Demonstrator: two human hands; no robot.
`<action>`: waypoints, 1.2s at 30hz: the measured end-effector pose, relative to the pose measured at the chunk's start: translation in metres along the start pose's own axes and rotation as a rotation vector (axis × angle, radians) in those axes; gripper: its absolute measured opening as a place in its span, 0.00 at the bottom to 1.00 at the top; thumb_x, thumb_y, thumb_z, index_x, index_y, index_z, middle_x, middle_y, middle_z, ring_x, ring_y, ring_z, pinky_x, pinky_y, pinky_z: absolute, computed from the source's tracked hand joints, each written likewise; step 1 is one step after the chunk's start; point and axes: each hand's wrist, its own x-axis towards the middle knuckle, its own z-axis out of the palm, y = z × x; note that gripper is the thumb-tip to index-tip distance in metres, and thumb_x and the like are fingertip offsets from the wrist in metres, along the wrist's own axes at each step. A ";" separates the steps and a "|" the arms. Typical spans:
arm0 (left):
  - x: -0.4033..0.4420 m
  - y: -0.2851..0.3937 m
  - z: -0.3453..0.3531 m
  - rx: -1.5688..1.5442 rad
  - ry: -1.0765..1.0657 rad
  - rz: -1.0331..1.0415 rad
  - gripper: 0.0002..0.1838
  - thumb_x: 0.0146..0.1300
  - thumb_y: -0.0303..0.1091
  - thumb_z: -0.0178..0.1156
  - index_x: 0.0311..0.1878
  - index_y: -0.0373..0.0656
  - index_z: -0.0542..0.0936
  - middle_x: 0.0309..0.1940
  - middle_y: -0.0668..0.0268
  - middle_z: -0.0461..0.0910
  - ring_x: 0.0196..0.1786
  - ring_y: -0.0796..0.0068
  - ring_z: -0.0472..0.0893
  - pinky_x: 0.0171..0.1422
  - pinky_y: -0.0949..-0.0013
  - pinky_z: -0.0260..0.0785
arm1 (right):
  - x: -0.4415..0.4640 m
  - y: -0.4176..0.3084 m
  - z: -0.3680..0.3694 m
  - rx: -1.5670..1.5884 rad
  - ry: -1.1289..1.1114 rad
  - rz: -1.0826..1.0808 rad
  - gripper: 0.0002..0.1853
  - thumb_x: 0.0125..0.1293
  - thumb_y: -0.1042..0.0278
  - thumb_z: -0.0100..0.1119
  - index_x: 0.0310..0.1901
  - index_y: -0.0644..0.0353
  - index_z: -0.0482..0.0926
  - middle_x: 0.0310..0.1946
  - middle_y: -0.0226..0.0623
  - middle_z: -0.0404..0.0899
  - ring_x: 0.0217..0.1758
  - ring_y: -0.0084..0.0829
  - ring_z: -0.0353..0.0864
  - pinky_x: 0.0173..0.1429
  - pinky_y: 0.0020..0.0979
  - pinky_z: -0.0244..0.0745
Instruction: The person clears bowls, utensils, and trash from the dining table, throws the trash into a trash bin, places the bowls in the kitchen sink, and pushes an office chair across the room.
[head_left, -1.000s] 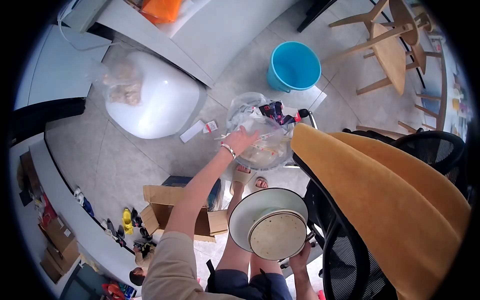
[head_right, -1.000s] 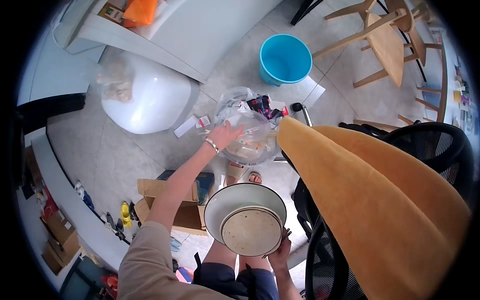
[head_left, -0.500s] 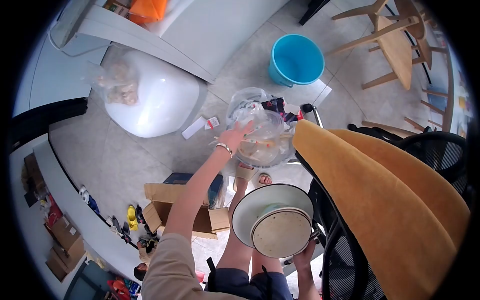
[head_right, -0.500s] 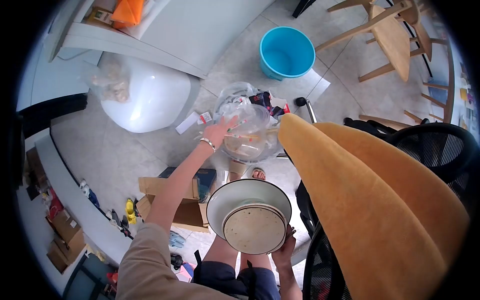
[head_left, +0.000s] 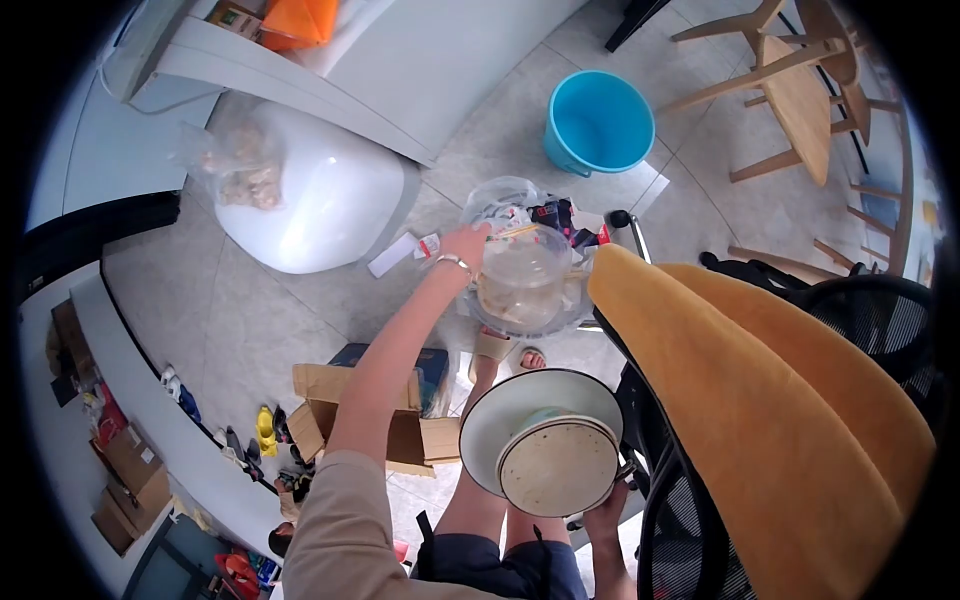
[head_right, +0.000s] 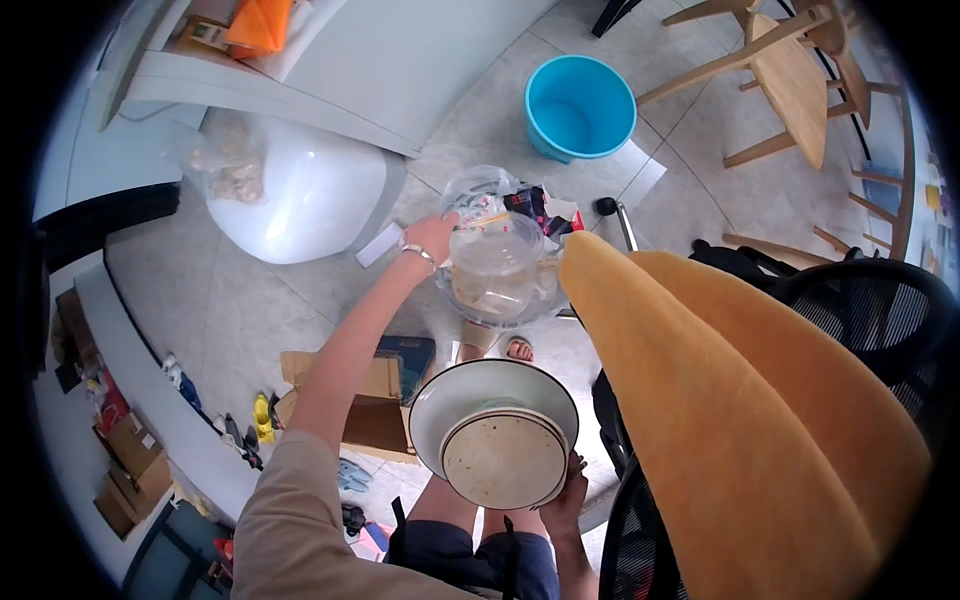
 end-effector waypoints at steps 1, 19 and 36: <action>0.008 0.001 0.002 -0.009 -0.062 -0.002 0.20 0.53 0.31 0.49 0.52 0.49 0.66 0.40 0.55 0.73 0.43 0.57 0.76 0.42 0.59 0.69 | 0.000 -0.003 0.000 0.005 -0.010 0.039 0.11 0.50 0.74 0.53 0.37 0.66 0.71 0.30 0.38 0.75 0.34 0.26 0.73 0.36 0.26 0.67; 0.055 0.021 0.021 -0.260 -0.132 -0.146 0.27 0.50 0.36 0.56 0.55 0.42 0.65 0.51 0.48 0.67 0.54 0.55 0.68 0.57 0.63 0.62 | 0.001 -0.010 0.003 0.052 0.006 0.154 0.17 0.54 0.64 0.53 0.43 0.67 0.70 0.37 0.40 0.75 0.40 0.30 0.74 0.41 0.28 0.68; 0.065 0.030 0.050 -0.246 0.228 0.270 0.28 0.51 0.27 0.53 0.58 0.44 0.60 0.59 0.52 0.55 0.62 0.55 0.56 0.62 0.62 0.56 | -0.010 0.008 -0.002 0.066 0.075 0.106 0.20 0.52 0.70 0.56 0.47 0.68 0.68 0.40 0.40 0.73 0.42 0.28 0.72 0.47 0.28 0.67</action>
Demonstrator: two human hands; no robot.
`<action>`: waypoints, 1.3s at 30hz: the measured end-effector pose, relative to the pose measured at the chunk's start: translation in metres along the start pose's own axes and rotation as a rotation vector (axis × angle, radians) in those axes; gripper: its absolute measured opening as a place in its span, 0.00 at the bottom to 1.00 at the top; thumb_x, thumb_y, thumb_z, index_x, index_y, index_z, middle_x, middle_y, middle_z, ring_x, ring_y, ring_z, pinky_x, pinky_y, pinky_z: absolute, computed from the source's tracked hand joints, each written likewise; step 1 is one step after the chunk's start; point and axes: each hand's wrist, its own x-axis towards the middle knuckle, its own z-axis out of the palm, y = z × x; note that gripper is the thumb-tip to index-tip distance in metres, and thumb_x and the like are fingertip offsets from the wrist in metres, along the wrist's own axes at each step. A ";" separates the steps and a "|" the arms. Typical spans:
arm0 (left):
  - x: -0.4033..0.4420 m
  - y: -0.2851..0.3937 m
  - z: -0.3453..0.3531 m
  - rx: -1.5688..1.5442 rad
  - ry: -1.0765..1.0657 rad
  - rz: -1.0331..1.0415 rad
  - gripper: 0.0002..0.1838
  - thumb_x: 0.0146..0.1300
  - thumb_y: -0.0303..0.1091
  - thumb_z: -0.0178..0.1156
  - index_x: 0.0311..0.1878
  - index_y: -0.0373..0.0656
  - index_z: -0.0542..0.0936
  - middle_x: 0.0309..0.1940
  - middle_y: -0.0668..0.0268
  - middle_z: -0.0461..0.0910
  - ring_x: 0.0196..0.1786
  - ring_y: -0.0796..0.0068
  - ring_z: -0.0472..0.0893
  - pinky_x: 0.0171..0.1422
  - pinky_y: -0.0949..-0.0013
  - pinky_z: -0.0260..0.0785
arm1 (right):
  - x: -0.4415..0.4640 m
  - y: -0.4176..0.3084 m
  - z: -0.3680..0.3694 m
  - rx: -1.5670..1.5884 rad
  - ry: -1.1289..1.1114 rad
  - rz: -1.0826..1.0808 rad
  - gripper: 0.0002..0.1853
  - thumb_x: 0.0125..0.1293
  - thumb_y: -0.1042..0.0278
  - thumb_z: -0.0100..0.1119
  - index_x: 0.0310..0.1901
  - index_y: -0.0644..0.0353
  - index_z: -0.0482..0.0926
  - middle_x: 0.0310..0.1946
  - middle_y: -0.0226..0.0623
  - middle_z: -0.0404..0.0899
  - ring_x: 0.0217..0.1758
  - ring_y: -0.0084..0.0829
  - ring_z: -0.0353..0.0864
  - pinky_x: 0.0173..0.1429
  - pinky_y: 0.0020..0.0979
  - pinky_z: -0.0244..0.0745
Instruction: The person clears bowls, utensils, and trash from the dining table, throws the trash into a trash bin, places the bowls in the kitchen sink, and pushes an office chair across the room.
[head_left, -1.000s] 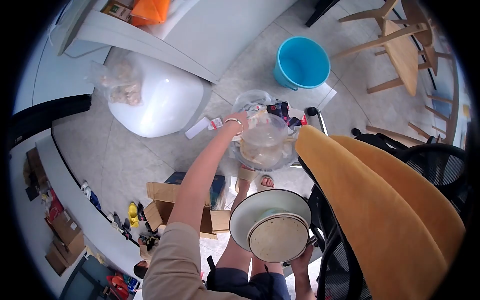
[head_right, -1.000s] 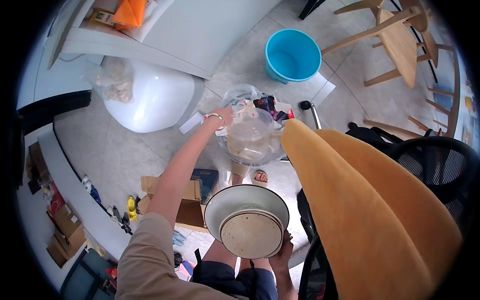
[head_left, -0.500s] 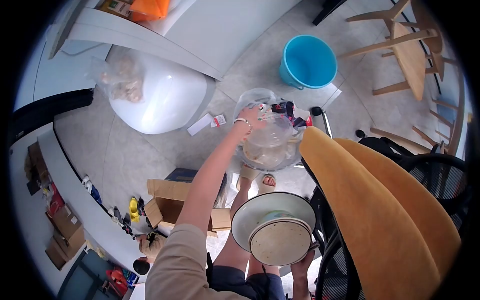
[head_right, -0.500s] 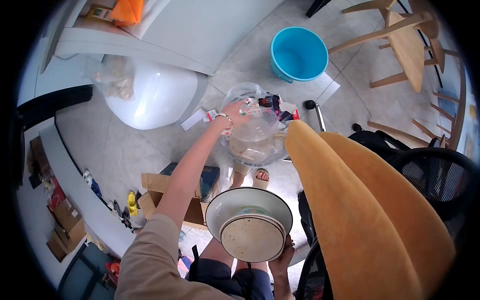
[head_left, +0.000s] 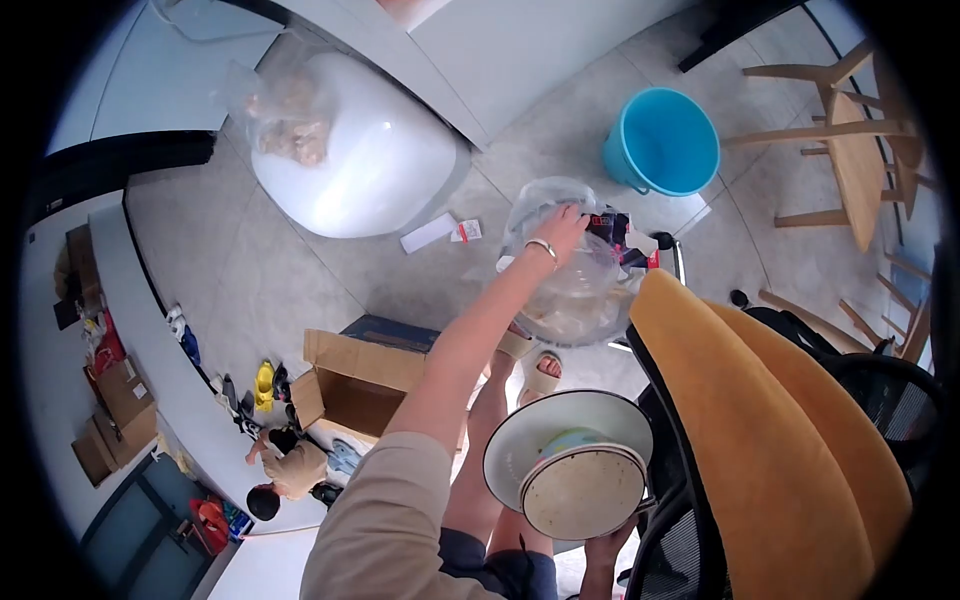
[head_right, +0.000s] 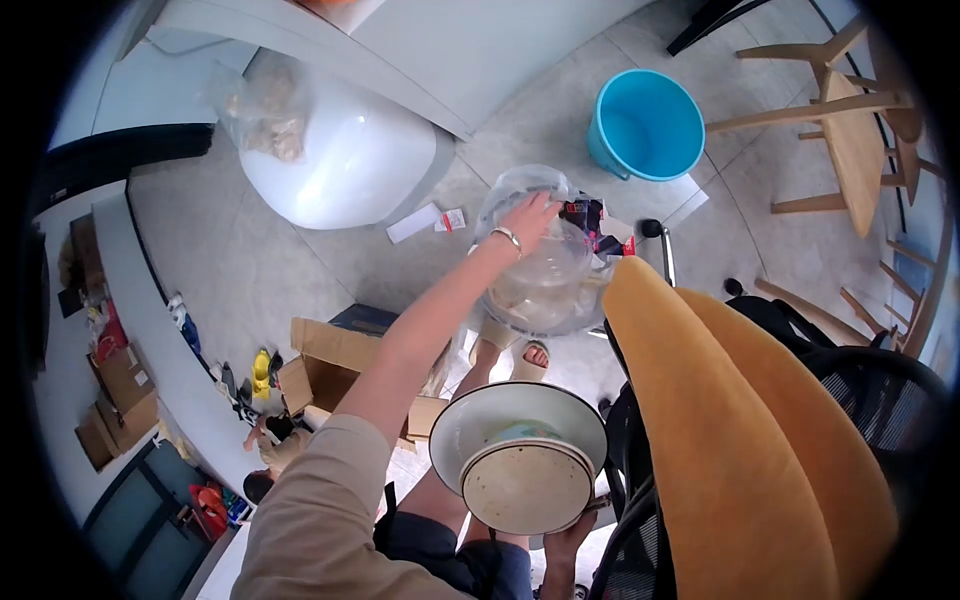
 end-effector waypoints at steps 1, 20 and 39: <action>-0.002 0.003 -0.006 -0.006 -0.012 0.007 0.28 0.51 0.28 0.53 0.58 0.44 0.60 0.59 0.52 0.55 0.62 0.55 0.56 0.61 0.62 0.56 | 0.001 -0.001 -0.001 -0.026 -0.031 0.003 0.20 0.52 0.70 0.56 0.47 0.68 0.68 0.40 0.40 0.73 0.42 0.28 0.72 0.47 0.28 0.67; -0.398 0.015 0.068 -0.206 0.605 -1.132 0.25 0.46 0.39 0.62 0.48 0.42 0.67 0.39 0.56 0.71 0.44 0.57 0.70 0.49 0.59 0.63 | -0.024 0.033 -0.012 -0.044 -0.312 -0.081 0.26 0.54 0.65 0.57 0.52 0.61 0.58 0.32 0.32 0.69 0.25 0.18 0.67 0.26 0.19 0.61; -0.507 -0.018 -0.038 -2.245 0.637 -0.608 0.36 0.51 0.54 0.57 0.59 0.43 0.61 0.50 0.65 0.70 0.51 0.75 0.70 0.55 0.69 0.62 | -0.076 0.000 0.161 -0.049 -0.580 -0.049 0.06 0.60 0.70 0.50 0.35 0.62 0.69 0.17 0.24 0.67 0.13 0.12 0.60 0.15 0.17 0.51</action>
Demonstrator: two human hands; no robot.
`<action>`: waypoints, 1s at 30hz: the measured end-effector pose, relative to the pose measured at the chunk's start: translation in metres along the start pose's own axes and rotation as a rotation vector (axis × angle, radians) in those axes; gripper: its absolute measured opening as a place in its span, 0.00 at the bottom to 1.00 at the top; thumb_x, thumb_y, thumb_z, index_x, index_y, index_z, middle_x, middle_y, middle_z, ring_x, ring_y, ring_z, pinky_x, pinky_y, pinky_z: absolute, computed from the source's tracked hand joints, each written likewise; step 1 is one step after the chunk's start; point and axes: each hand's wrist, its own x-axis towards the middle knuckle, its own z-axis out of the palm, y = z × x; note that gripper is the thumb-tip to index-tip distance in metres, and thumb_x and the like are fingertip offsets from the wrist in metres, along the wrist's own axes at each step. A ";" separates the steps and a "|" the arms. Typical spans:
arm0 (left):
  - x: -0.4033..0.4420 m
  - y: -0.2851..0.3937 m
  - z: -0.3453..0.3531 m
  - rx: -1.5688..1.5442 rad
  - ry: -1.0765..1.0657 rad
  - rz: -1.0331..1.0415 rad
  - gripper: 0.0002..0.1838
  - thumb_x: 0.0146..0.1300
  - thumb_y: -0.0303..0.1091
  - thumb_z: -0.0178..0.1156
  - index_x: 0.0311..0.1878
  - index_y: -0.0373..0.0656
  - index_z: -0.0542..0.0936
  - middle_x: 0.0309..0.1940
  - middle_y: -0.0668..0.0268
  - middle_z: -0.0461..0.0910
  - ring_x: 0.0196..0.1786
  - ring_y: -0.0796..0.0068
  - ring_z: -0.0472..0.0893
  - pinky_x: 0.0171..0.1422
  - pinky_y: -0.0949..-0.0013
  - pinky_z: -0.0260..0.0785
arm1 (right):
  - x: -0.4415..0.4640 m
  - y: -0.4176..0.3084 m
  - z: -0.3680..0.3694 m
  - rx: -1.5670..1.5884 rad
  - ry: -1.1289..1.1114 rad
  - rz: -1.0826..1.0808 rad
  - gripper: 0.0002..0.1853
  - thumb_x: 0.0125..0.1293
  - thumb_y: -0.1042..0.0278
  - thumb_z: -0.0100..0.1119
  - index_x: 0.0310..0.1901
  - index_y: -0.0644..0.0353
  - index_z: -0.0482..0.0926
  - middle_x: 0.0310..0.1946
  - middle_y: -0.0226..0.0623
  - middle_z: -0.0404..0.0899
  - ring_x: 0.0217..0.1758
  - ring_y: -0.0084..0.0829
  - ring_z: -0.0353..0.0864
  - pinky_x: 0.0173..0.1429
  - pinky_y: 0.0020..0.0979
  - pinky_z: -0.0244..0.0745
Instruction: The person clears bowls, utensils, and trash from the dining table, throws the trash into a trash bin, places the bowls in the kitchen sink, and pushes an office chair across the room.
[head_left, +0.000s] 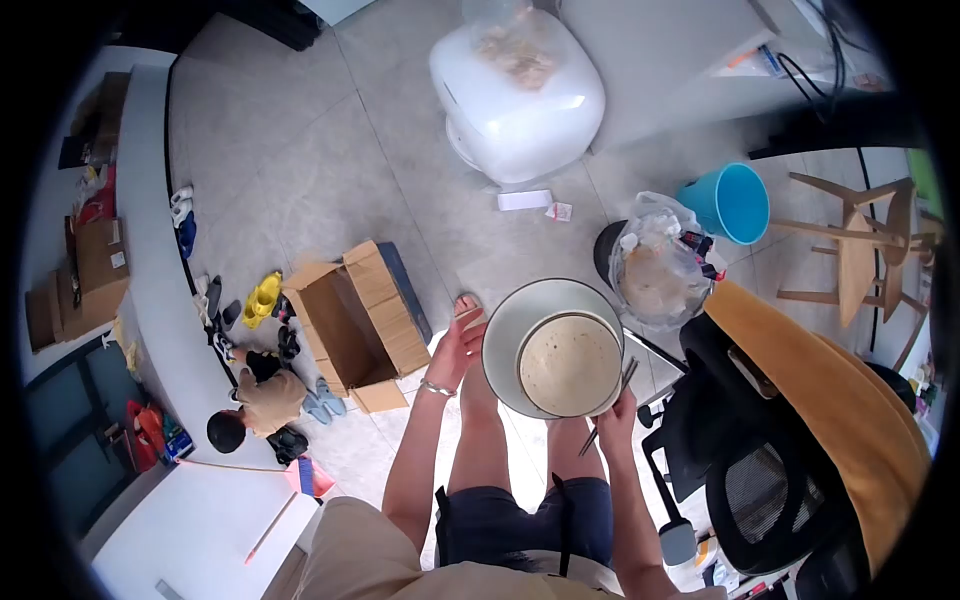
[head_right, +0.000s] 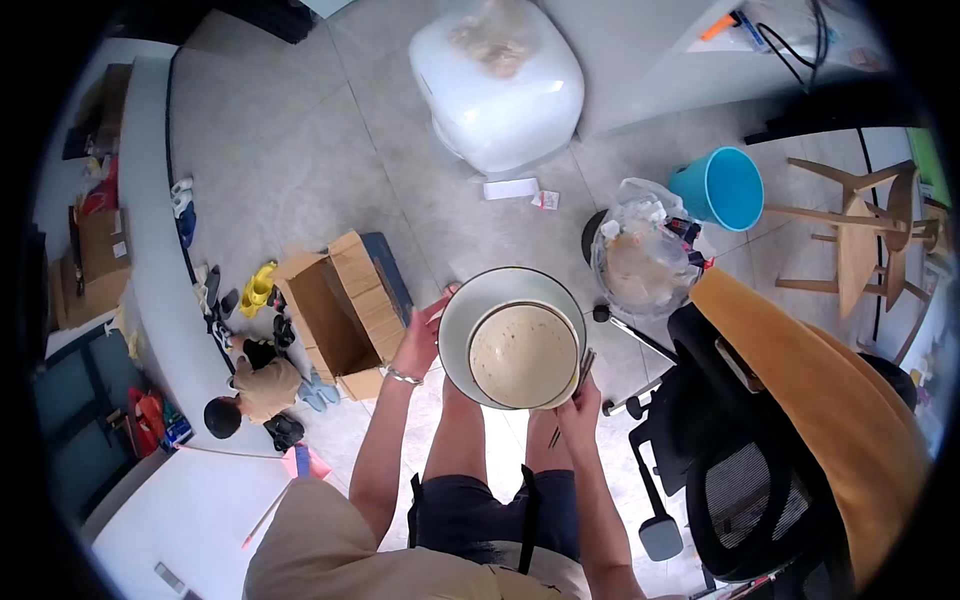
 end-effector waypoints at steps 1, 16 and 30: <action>-0.006 0.021 0.007 0.007 -0.101 0.017 0.39 0.50 0.57 0.57 0.60 0.43 0.59 0.50 0.65 0.69 0.51 0.75 0.70 0.55 0.69 0.62 | 0.008 0.002 0.014 -0.005 -0.011 -0.013 0.06 0.59 0.70 0.51 0.36 0.62 0.69 0.17 0.24 0.68 0.14 0.12 0.60 0.16 0.16 0.51; 0.035 0.103 -0.086 -0.347 -0.180 0.022 0.28 0.56 0.45 0.51 0.56 0.36 0.63 0.51 0.56 0.69 0.54 0.62 0.69 0.57 0.60 0.62 | 0.116 0.013 0.159 -0.264 -0.396 0.054 0.25 0.54 0.79 0.50 0.56 0.65 0.60 0.24 0.26 0.64 0.24 0.12 0.59 0.25 0.18 0.57; 0.060 0.099 -0.121 -0.332 0.106 0.232 0.27 0.59 0.48 0.45 0.55 0.36 0.65 0.51 0.56 0.69 0.52 0.60 0.70 0.55 0.60 0.63 | 0.298 0.096 0.092 -1.017 -0.043 0.001 0.13 0.52 0.58 0.56 0.27 0.61 0.79 0.22 0.41 0.76 0.23 0.38 0.74 0.30 0.32 0.68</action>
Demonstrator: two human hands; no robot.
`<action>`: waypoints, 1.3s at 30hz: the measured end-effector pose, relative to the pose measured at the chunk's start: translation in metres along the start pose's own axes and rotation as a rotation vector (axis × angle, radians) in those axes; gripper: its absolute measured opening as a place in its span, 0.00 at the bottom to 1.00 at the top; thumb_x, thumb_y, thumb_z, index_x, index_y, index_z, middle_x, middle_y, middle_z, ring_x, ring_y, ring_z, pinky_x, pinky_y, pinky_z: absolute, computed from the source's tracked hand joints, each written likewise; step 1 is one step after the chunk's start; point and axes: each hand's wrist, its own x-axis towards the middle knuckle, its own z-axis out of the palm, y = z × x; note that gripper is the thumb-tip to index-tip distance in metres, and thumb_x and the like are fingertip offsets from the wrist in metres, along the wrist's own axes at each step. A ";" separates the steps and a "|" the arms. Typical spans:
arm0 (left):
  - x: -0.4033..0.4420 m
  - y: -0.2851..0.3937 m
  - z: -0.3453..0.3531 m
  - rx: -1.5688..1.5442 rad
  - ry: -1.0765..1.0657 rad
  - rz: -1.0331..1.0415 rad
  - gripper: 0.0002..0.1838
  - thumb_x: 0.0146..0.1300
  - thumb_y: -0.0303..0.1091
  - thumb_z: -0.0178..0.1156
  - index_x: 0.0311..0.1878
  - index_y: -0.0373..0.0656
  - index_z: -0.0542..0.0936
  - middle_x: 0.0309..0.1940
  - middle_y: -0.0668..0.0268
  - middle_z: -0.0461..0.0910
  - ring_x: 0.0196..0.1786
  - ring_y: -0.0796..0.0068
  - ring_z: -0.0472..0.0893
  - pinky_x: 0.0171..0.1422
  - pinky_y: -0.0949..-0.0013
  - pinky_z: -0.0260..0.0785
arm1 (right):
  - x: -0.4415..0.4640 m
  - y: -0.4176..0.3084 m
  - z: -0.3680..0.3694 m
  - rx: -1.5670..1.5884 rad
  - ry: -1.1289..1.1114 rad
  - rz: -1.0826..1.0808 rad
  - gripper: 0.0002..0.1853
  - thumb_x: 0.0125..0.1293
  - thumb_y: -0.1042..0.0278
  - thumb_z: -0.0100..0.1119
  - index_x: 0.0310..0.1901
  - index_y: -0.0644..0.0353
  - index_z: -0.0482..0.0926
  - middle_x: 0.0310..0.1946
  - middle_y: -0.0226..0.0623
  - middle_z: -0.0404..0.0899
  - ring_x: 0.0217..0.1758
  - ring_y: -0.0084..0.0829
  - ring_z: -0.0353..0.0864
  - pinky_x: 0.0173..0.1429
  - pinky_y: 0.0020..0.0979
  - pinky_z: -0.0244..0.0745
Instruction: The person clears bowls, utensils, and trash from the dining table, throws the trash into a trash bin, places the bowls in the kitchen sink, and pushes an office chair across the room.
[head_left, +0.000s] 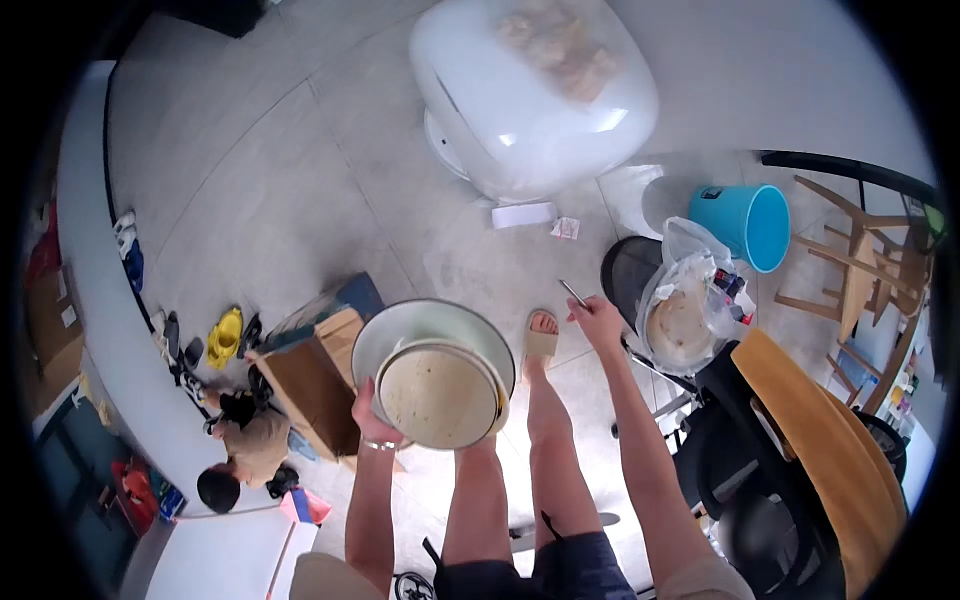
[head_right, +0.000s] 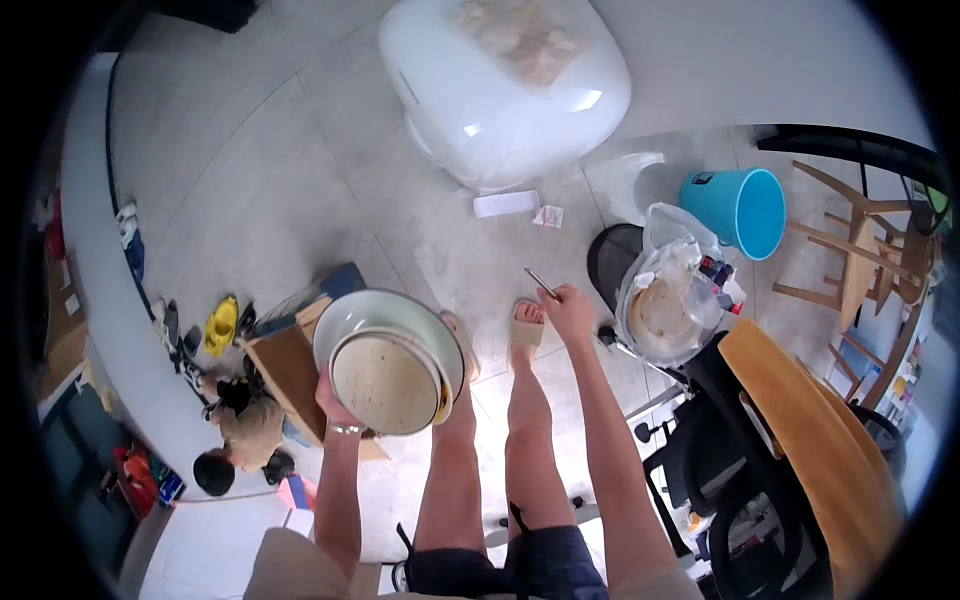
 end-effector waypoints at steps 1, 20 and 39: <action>0.004 -0.005 -0.014 0.036 -0.018 0.049 0.27 0.59 0.48 0.44 0.54 0.36 0.65 0.51 0.56 0.69 0.52 0.60 0.70 0.55 0.60 0.63 | 0.021 0.015 0.020 0.019 0.042 0.057 0.15 0.51 0.55 0.56 0.25 0.61 0.78 0.22 0.43 0.75 0.24 0.42 0.74 0.31 0.35 0.68; 0.036 -0.076 -0.062 0.260 0.482 0.329 0.22 0.59 0.43 0.37 0.43 0.33 0.72 0.38 0.55 0.76 0.38 0.63 0.77 0.40 0.66 0.72 | 0.185 0.078 0.163 0.215 0.389 -0.053 0.12 0.46 0.63 0.62 0.27 0.64 0.74 0.35 0.42 0.72 0.38 0.38 0.74 0.38 0.37 0.68; 0.001 -0.048 -0.049 0.630 0.153 0.389 0.25 0.61 0.48 0.37 0.54 0.38 0.65 0.49 0.56 0.69 0.48 0.64 0.73 0.45 0.64 0.72 | 0.103 0.038 0.143 0.443 0.346 0.063 0.20 0.45 0.67 0.63 0.40 0.59 0.67 0.26 0.42 0.72 0.31 0.44 0.74 0.33 0.41 0.66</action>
